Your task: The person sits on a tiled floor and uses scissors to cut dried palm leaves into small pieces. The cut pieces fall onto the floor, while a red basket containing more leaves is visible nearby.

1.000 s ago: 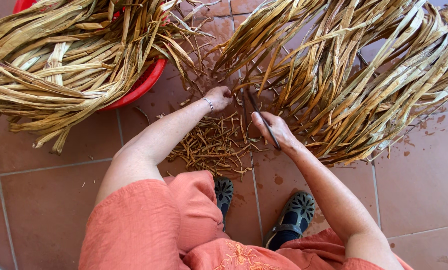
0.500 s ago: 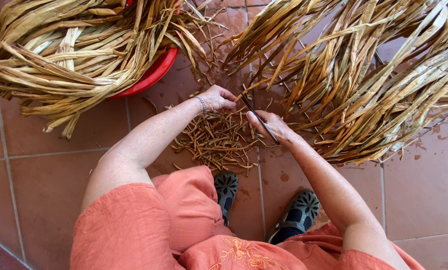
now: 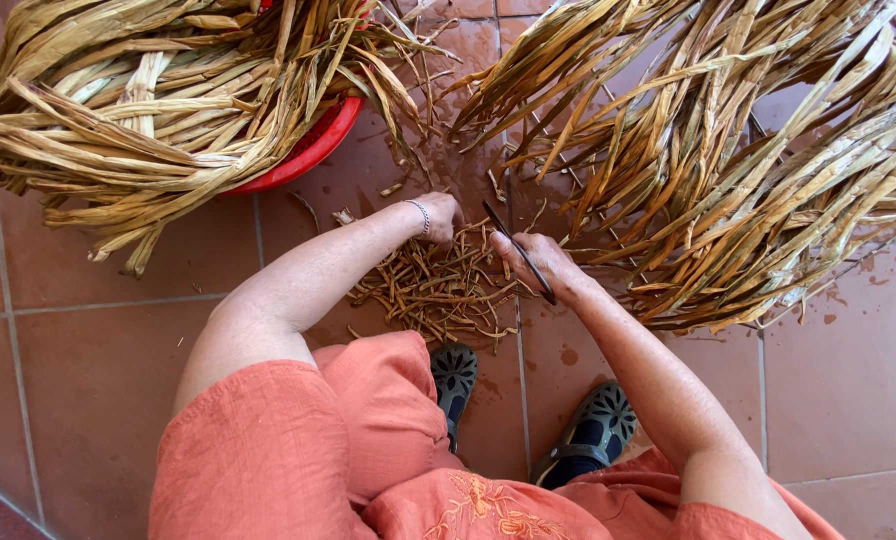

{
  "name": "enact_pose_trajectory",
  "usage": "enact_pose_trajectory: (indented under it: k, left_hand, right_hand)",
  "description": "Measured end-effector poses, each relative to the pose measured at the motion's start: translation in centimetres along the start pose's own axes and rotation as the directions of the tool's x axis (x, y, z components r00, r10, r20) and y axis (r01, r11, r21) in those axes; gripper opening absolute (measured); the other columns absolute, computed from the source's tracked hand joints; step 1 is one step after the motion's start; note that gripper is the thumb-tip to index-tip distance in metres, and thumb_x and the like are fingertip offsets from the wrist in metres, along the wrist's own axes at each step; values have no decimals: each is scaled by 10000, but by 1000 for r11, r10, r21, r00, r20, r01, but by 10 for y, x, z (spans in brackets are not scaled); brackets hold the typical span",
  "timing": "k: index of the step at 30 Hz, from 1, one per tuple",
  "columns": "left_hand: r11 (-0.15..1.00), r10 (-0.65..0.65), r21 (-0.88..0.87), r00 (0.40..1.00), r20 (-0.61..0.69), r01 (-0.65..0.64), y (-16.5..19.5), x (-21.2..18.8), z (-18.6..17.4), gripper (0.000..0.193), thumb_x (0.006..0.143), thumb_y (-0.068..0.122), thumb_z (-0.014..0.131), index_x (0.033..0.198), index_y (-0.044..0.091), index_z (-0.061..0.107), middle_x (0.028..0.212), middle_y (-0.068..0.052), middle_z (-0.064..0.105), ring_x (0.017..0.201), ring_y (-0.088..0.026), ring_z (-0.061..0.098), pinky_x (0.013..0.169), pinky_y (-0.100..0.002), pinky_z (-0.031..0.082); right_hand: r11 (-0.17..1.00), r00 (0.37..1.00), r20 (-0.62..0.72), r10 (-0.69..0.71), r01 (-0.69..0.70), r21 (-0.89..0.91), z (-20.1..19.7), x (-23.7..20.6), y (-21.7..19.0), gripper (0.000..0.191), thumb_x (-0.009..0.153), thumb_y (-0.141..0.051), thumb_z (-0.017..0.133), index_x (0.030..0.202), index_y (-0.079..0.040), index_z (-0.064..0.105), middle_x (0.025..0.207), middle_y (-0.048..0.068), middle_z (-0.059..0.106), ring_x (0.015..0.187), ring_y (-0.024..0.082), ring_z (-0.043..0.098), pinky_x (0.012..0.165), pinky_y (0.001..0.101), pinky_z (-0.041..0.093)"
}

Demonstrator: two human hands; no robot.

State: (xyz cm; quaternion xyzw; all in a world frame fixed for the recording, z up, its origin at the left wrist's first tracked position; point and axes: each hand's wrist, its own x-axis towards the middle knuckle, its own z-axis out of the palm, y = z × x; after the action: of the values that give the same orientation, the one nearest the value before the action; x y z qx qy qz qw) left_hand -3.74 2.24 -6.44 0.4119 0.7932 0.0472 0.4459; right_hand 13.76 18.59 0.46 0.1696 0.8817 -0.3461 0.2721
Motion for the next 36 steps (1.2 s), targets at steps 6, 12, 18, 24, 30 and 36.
enact_pose_trajectory:
  k: [6,12,18,24,30,36]
  left_hand:
    - [770,-279,-633,936,-216,83,20,27,-17,391,965,212,601,1351,220,663,1214,-56,724,841,-202,683,769,-349,588]
    - [487,-208,-793,834,-512,-365,35,68,-16,385,895,295,780,1243,132,754,1042,-38,773,906,-98,693,859,-255,553]
    - [256,-205,-828,809,-552,-500,39,79,-19,374,874,204,810,1211,62,735,1006,-13,758,927,-104,694,876,-256,561]
    - [203,-200,-808,785,-587,-553,26,66,-28,252,872,123,814,1090,17,743,975,-15,761,885,-92,697,837,-253,566]
    - [327,-200,-780,768,-608,-533,12,56,-27,221,841,74,757,1055,41,714,908,-2,739,807,-74,677,772,-250,575]
    - [507,-198,-734,767,-610,-453,9,41,-24,216,881,133,759,1073,37,739,883,-2,755,783,-54,669,744,-240,567]
  right_hand:
    - [986,991,-79,111,-100,136,-7,-9,24,816,976,-736,374,855,27,639,717,194,629,707,325,636,699,492,503]
    - [968,966,-257,40,26,248,-3,-13,32,719,993,-681,431,871,4,613,688,162,597,671,284,586,671,443,497]
    - [959,957,-287,-31,109,262,-2,-19,25,627,1029,-593,457,905,3,607,704,145,595,671,259,572,665,426,499]
    - [929,934,-345,-97,210,306,-16,-25,3,526,1037,-517,503,944,-13,615,708,111,585,666,213,547,645,396,490]
    - [891,925,-365,-109,254,377,-34,-22,-23,482,1030,-502,512,1059,-42,650,691,43,580,636,140,559,605,339,482]
    - [883,989,-115,96,-31,469,-50,-15,-37,614,988,-642,430,1015,-77,668,653,27,537,546,146,520,525,343,450]
